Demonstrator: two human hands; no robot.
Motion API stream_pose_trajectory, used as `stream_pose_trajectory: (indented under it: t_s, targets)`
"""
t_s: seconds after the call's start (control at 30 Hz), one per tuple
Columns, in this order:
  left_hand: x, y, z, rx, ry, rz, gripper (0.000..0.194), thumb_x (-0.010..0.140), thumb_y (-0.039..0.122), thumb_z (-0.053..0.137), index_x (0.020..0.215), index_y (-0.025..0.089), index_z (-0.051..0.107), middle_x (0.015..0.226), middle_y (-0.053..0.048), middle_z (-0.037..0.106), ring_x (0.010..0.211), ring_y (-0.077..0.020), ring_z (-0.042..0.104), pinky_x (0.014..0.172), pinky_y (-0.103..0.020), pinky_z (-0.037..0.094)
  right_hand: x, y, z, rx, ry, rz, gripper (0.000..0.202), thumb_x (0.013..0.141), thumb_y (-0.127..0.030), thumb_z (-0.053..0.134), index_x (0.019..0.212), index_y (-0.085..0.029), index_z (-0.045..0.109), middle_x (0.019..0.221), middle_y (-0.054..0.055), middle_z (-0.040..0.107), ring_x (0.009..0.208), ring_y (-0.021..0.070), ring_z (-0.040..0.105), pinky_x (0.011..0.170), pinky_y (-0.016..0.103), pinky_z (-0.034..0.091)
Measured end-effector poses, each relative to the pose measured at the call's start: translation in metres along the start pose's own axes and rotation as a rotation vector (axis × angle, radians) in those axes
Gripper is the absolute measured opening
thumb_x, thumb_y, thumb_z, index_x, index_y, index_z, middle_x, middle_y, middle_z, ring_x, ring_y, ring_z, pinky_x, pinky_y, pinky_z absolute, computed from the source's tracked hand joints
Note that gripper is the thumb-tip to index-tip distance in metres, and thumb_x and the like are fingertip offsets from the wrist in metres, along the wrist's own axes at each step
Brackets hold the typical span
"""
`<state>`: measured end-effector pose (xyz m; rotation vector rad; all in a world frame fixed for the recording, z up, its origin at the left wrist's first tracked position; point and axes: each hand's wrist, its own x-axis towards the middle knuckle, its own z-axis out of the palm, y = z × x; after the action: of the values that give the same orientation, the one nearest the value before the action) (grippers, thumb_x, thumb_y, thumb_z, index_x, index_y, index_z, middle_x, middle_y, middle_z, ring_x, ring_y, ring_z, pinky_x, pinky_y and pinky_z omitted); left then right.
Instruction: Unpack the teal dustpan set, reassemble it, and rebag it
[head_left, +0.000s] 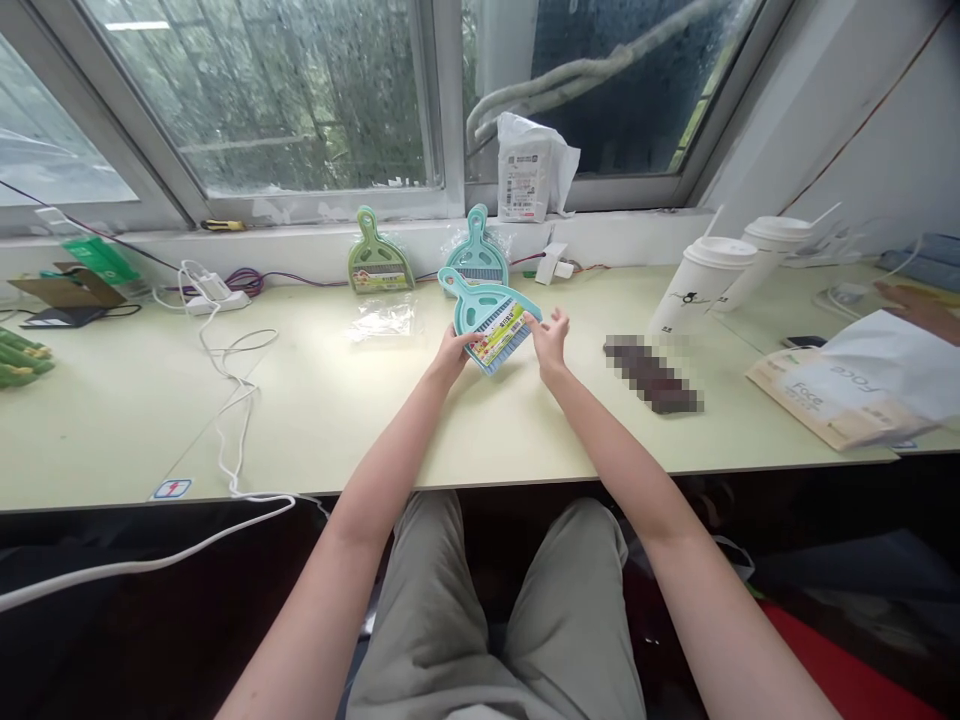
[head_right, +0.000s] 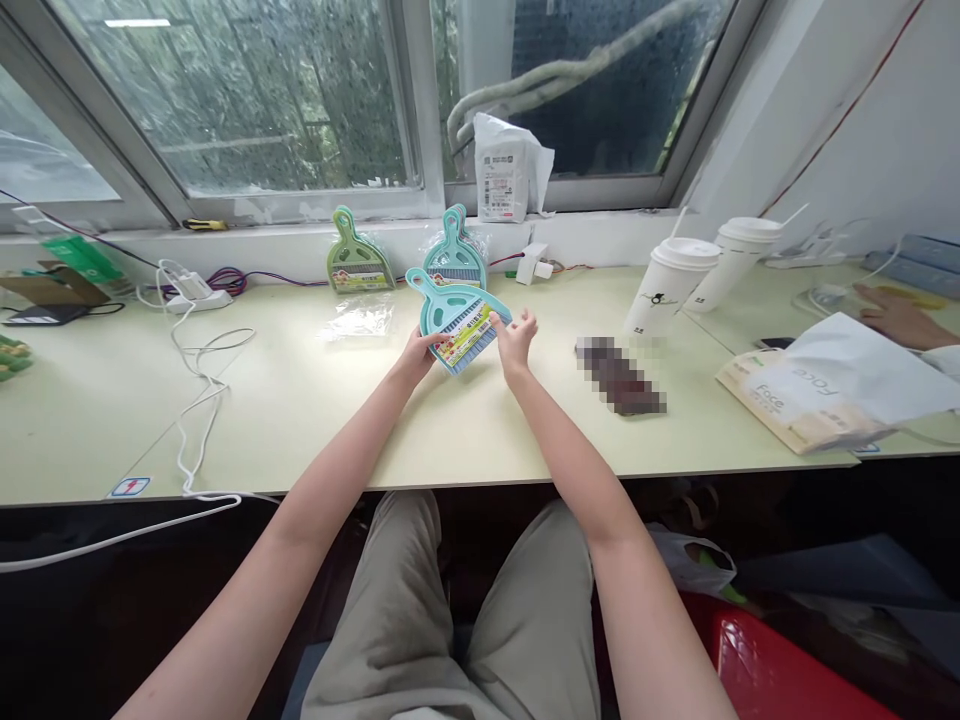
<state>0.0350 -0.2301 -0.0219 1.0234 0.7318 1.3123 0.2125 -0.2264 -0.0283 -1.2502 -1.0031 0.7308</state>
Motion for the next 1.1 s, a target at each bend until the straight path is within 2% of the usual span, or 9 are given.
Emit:
stream_pose_trajectory:
  t_s: [0.1,0.17,0.3,0.4,0.5,0.73,0.9,1.1]
  targets:
    - [-0.001,0.005,0.000,-0.013,0.002,0.025,0.053,0.056,0.014,0.075,0.105,0.017,0.056,0.097,-0.004,0.068,0.093,-0.0220,0.066,0.089,-0.037,0.052,-0.009,0.003,0.013,0.330,-0.319,0.239,0.033,0.079,-0.035,0.069,0.106,-0.024,0.053,0.112,0.007,0.067,0.103,0.0206,0.066,0.086,0.039,0.057]
    - [-0.001,0.008,-0.002,-0.015,-0.009,0.026,0.052,0.057,0.015,0.075,0.105,0.018,0.057,0.098,-0.004,0.068,0.094,-0.0213,0.066,0.089,-0.036,0.052,-0.011,0.003,0.018,0.454,-0.388,0.312,0.030,0.074,-0.023,0.075,0.095,-0.023,0.054,0.096,0.003,0.072,0.088,0.0193,0.070,0.081,0.039,0.060]
    - [0.001,0.015,-0.007,-0.004,-0.061,-0.094,0.034,0.069,0.028,0.065,0.101,0.017,0.059,0.097,-0.006,0.069,0.097,-0.0225,0.066,0.089,-0.039,0.052,-0.007,0.002,0.015,0.565,-0.322,0.310,0.026,0.073,-0.010,0.072,0.090,-0.021,0.056,0.085,-0.001,0.073,0.077,0.0154,0.071,0.077,0.034,0.062]
    - [0.004,0.016,-0.011,0.037,-0.074,-0.137,0.029,0.068,0.024,0.060,0.096,0.016,0.059,0.094,-0.006,0.069,0.097,-0.0227,0.065,0.091,-0.042,0.052,-0.004,0.000,0.011,0.588,-0.302,0.290,0.023,0.074,-0.007,0.069,0.089,-0.020,0.058,0.086,-0.001,0.073,0.077,0.0145,0.071,0.078,0.033,0.062]
    - [0.004,0.014,-0.012,0.093,-0.095,-0.092,0.036,0.063,0.016,0.063,0.098,0.016,0.057,0.099,-0.006,0.069,0.098,-0.0219,0.066,0.094,-0.043,0.050,-0.005,-0.001,0.009,0.577,-0.297,0.291,0.022,0.075,-0.006,0.068,0.088,-0.020,0.058,0.086,0.000,0.073,0.076,0.0141,0.071,0.080,0.033,0.062]
    - [0.000,0.012,-0.014,0.136,-0.163,-0.069,0.052,0.060,0.013,0.074,0.108,0.016,0.054,0.107,-0.008,0.068,0.101,-0.0227,0.065,0.099,-0.046,0.048,-0.006,-0.001,0.010,0.540,-0.276,0.277,0.025,0.072,-0.009,0.073,0.087,-0.021,0.057,0.085,-0.001,0.073,0.076,0.0146,0.071,0.083,0.034,0.061]
    - [-0.003,0.015,-0.017,0.278,-0.234,-0.083,0.061,0.062,0.017,0.077,0.117,0.021,0.051,0.112,-0.009,0.066,0.098,-0.0239,0.066,0.090,-0.049,0.055,-0.006,0.000,0.009,0.527,-0.263,0.233,0.028,0.069,-0.013,0.077,0.089,-0.021,0.058,0.088,-0.001,0.071,0.079,0.0147,0.071,0.084,0.035,0.061]
    - [-0.009,0.026,-0.021,0.394,-0.279,-0.128,0.059,0.064,0.024,0.079,0.118,0.021,0.054,0.121,-0.011,0.062,0.103,-0.0254,0.065,0.083,-0.042,0.059,-0.008,-0.002,0.009,0.504,-0.258,0.207,0.032,0.067,-0.018,0.079,0.092,-0.021,0.058,0.091,0.000,0.070,0.083,0.0163,0.070,0.086,0.036,0.060]
